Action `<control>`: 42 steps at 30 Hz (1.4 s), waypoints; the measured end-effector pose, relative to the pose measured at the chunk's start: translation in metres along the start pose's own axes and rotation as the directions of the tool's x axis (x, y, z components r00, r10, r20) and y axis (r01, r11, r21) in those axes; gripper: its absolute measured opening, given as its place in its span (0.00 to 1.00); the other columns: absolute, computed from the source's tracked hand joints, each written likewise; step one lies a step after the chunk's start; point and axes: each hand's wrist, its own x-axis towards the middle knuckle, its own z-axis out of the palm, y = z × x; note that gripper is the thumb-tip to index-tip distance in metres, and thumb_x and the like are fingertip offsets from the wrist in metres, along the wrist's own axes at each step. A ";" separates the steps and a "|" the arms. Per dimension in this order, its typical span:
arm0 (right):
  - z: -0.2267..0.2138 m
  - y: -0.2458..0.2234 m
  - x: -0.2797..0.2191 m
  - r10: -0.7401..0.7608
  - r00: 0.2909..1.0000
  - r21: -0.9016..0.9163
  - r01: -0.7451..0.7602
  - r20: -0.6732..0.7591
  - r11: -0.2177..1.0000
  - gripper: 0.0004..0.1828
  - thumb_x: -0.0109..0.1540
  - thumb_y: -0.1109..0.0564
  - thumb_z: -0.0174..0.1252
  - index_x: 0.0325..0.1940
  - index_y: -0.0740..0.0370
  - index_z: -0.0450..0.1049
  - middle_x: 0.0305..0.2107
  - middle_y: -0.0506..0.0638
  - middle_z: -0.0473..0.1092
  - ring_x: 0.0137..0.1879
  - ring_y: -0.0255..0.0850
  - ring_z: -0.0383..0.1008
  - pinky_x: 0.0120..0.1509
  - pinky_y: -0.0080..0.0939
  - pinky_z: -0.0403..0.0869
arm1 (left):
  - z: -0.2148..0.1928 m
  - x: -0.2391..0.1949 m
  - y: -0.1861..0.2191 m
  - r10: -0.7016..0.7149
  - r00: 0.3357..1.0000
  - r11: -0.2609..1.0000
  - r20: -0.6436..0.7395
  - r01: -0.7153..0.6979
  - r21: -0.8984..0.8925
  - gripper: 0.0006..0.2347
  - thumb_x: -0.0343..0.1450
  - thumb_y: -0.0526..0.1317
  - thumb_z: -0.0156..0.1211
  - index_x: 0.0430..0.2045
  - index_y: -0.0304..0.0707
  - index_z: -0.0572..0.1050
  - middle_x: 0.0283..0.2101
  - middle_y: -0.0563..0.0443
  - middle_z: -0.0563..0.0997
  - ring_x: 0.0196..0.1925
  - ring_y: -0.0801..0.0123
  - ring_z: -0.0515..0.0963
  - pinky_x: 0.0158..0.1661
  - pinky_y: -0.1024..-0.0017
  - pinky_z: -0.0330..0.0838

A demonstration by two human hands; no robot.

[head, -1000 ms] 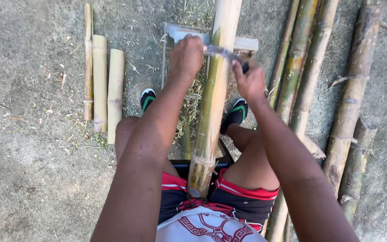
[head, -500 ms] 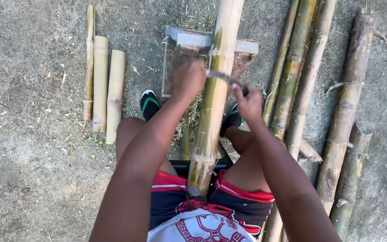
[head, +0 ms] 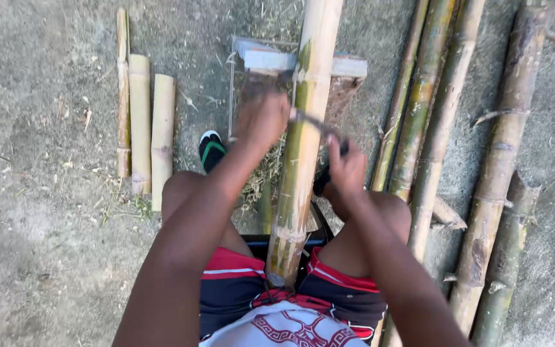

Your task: Scraping the outer skin off a bamboo pole using a sickle-shaped knife.

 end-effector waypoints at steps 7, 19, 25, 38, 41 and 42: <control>-0.009 0.013 -0.128 0.182 0.961 0.040 -0.195 0.208 0.980 0.23 0.68 0.44 0.60 0.33 0.69 0.74 0.16 0.52 0.68 0.24 0.36 0.68 0.28 0.43 0.68 | -0.004 -0.177 0.005 0.017 0.990 0.999 -0.141 -0.021 -0.029 0.07 0.71 0.37 0.62 0.39 0.37 0.75 0.45 0.41 0.77 0.47 0.49 0.78 0.46 0.53 0.74; -0.015 0.006 -0.107 0.526 0.770 0.736 -0.581 0.360 0.347 0.25 0.70 0.38 0.49 0.34 0.63 0.68 0.16 0.47 0.62 0.20 0.39 0.65 0.25 0.42 0.70 | 0.120 -0.199 -0.002 -0.196 0.924 0.409 0.328 0.382 -0.829 0.36 0.59 0.51 0.76 0.56 0.29 0.68 0.47 0.36 0.83 0.41 0.57 0.85 0.41 0.62 0.80; -0.005 0.021 -0.103 0.397 0.853 0.759 -0.497 0.339 0.420 0.18 0.70 0.45 0.53 0.37 0.63 0.68 0.21 0.48 0.67 0.24 0.38 0.70 0.31 0.41 0.73 | 0.063 -0.209 0.065 -0.535 0.810 0.663 0.239 0.578 -0.476 0.34 0.60 0.55 0.75 0.52 0.30 0.68 0.48 0.35 0.81 0.47 0.50 0.83 0.47 0.58 0.76; 0.005 0.027 -0.038 0.373 0.853 0.567 -0.522 0.366 0.637 0.07 0.64 0.56 0.56 0.38 0.63 0.70 0.18 0.49 0.67 0.19 0.38 0.68 0.24 0.40 0.70 | 0.055 -0.197 0.041 -0.462 0.847 0.819 0.264 0.522 -0.238 0.43 0.63 0.62 0.69 0.65 0.31 0.58 0.60 0.31 0.67 0.62 0.42 0.72 0.59 0.52 0.69; 0.004 0.035 -0.025 0.365 0.860 0.441 -0.499 0.356 0.746 0.15 0.66 0.51 0.60 0.40 0.69 0.72 0.18 0.48 0.67 0.19 0.36 0.65 0.22 0.40 0.68 | 0.066 -0.163 0.006 -0.058 0.971 0.992 -0.234 0.082 0.093 0.27 0.73 0.54 0.56 0.62 0.36 0.64 0.60 0.32 0.68 0.64 0.42 0.68 0.61 0.45 0.57; 0.002 0.030 -0.017 0.382 0.848 0.424 -0.519 0.368 0.742 0.15 0.66 0.51 0.60 0.40 0.69 0.72 0.18 0.48 0.67 0.19 0.36 0.65 0.22 0.40 0.68 | 0.054 -0.141 0.009 -0.077 0.973 0.992 -0.216 0.097 0.085 0.27 0.73 0.54 0.56 0.62 0.36 0.64 0.60 0.32 0.68 0.64 0.42 0.68 0.61 0.45 0.57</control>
